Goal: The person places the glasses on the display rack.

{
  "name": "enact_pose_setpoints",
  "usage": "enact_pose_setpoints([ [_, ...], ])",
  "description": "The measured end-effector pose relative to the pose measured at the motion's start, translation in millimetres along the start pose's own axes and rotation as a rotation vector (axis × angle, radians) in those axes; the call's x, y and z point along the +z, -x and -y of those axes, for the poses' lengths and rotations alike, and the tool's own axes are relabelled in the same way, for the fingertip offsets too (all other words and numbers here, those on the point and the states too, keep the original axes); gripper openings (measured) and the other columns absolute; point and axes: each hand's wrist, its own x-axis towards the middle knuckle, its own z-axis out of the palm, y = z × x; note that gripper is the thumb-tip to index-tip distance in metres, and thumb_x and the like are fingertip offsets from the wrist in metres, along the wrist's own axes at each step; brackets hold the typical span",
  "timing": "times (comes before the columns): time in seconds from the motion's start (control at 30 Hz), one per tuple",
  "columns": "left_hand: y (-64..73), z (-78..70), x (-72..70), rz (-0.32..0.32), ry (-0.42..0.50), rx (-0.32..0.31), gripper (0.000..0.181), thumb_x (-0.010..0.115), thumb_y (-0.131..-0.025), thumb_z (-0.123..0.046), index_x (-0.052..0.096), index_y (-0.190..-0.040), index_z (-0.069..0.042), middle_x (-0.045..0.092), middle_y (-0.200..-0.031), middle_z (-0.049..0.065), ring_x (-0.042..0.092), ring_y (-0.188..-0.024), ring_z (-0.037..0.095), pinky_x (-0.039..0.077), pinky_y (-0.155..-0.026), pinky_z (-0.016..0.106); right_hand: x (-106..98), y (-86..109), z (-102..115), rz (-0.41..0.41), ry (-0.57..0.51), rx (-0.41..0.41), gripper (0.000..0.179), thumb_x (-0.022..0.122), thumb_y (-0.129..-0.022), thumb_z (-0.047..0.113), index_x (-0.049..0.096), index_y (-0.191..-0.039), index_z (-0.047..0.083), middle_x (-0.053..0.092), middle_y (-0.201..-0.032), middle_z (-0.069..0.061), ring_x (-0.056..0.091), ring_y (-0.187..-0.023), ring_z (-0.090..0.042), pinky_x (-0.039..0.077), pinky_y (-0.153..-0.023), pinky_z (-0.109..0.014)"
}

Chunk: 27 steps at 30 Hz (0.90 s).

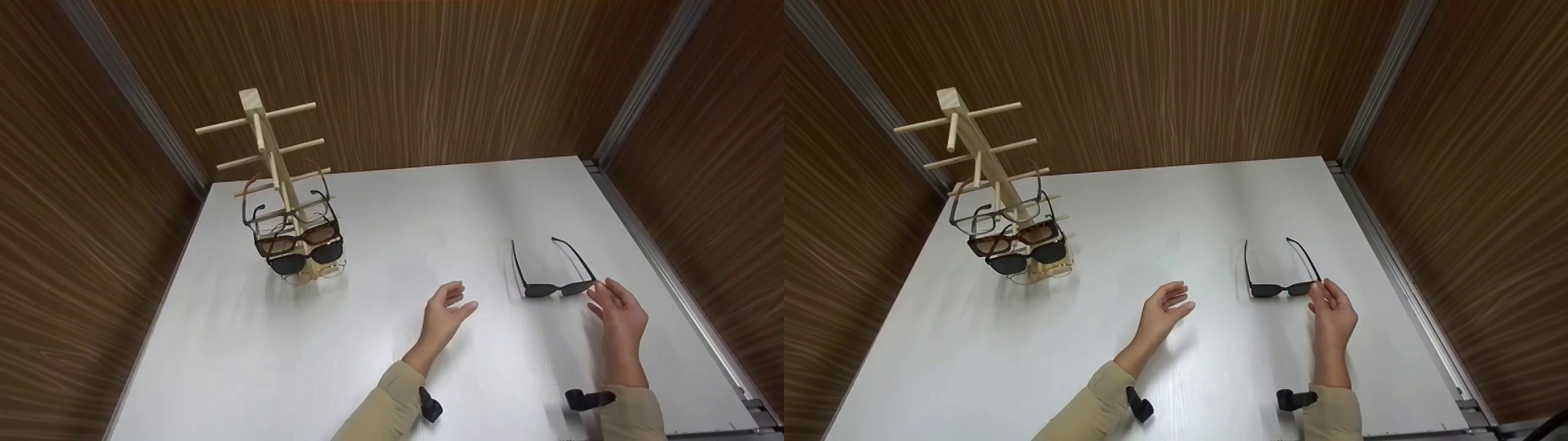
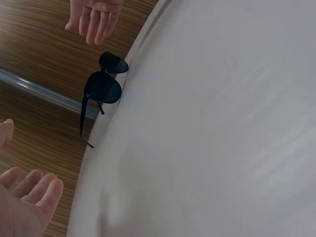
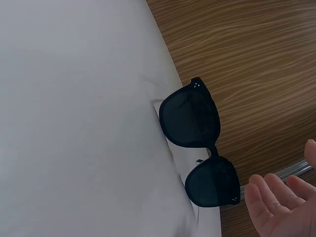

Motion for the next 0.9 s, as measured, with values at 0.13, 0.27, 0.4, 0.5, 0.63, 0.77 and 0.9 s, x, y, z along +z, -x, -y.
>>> enact_pose_setpoints([
  [0.13, -5.5, 4.1, 5.1, 0.002, 0.014, -0.017, 0.046, 0.072, -0.082, -0.021, 0.054, -0.123, -0.008, 0.057, -0.119, 0.012, 0.055, -0.11, 0.028, 0.046, -0.09, 0.036, -5, -8.8, 0, -0.024, 0.002, 0.007, 0.056, 0.07, -0.084, 0.023, 0.049, -0.133, 0.005, 0.062, -0.108, 0.002, 0.064, -0.09, -0.007, 0.051, -0.074, -0.019],
  [0.27, -9.5, 5.0, 12.1, 0.011, 0.03, -0.035, 0.043, 0.073, -0.082, -0.022, 0.056, -0.12, -0.01, 0.057, -0.117, 0.011, 0.055, -0.109, 0.027, 0.047, -0.088, 0.031, -8, -16.9, 0, -0.039, 0.015, 0.025, 0.055, 0.069, -0.085, 0.022, 0.048, -0.133, 0.005, 0.062, -0.106, 0.003, 0.063, -0.086, -0.004, 0.051, -0.074, -0.018],
  [0.4, -15.0, 5.6, 20.0, 0.004, 0.025, -0.039, 0.039, 0.073, -0.082, -0.021, 0.058, -0.116, -0.01, 0.058, -0.114, 0.008, 0.056, -0.108, 0.027, 0.048, -0.084, 0.025, -10, -27.5, -3, -0.036, 0.052, 0.047, 0.057, 0.067, -0.086, 0.024, 0.045, -0.136, 0.004, 0.06, -0.109, 0.003, 0.061, -0.086, -0.004, 0.05, -0.076, -0.018],
  [0.5, -18.9, 6.3, 26.2, -0.004, 0.012, -0.031, 0.037, 0.073, -0.082, -0.02, 0.059, -0.114, -0.008, 0.059, -0.111, 0.006, 0.057, -0.106, 0.028, 0.048, -0.084, 0.024, -12, -34.8, -7, -0.034, 0.092, 0.058, 0.059, 0.066, -0.087, 0.026, 0.044, -0.137, 0.005, 0.058, -0.118, 0.0, 0.06, -0.087, -0.003, 0.049, -0.079, -0.017],
  [0.63, -22.6, 7.5, 35.2, -0.006, -0.003, -0.038, 0.036, 0.072, -0.082, -0.019, 0.059, -0.113, -0.006, 0.06, -0.11, 0.008, 0.058, -0.104, 0.026, 0.048, -0.085, 0.024, -14, -42.8, -12, -0.033, 0.132, 0.056, 0.059, 0.066, -0.086, 0.029, 0.045, -0.136, 0.005, 0.054, -0.128, -0.004, 0.06, -0.086, -0.002, 0.049, -0.077, -0.017],
  [0.77, -26.6, 9.2, 47.3, -0.02, -0.003, -0.061, 0.033, 0.072, -0.082, -0.018, 0.061, -0.111, -0.006, 0.062, -0.107, 0.009, 0.06, -0.098, 0.022, 0.048, -0.082, 0.023, -16, -49.7, -16, -0.02, 0.185, 0.01, 0.06, 0.065, -0.087, 0.031, 0.044, -0.136, 0.003, 0.056, -0.121, -0.004, 0.06, -0.084, 0.0, 0.05, -0.074, -0.016],
  [0.9, -29.9, 9.5, 61.3, -0.013, 0.015, -0.11, 0.035, 0.071, -0.083, -0.02, 0.061, -0.112, -0.004, 0.062, -0.107, 0.01, 0.06, -0.095, 0.017, 0.049, -0.079, 0.021, -15, -53.9, -20, -0.014, 0.236, 0.002, 0.061, 0.064, -0.087, 0.033, 0.044, -0.136, 0.003, 0.059, -0.111, 0.001, 0.059, -0.082, 0.002, 0.05, -0.074, -0.016],
])
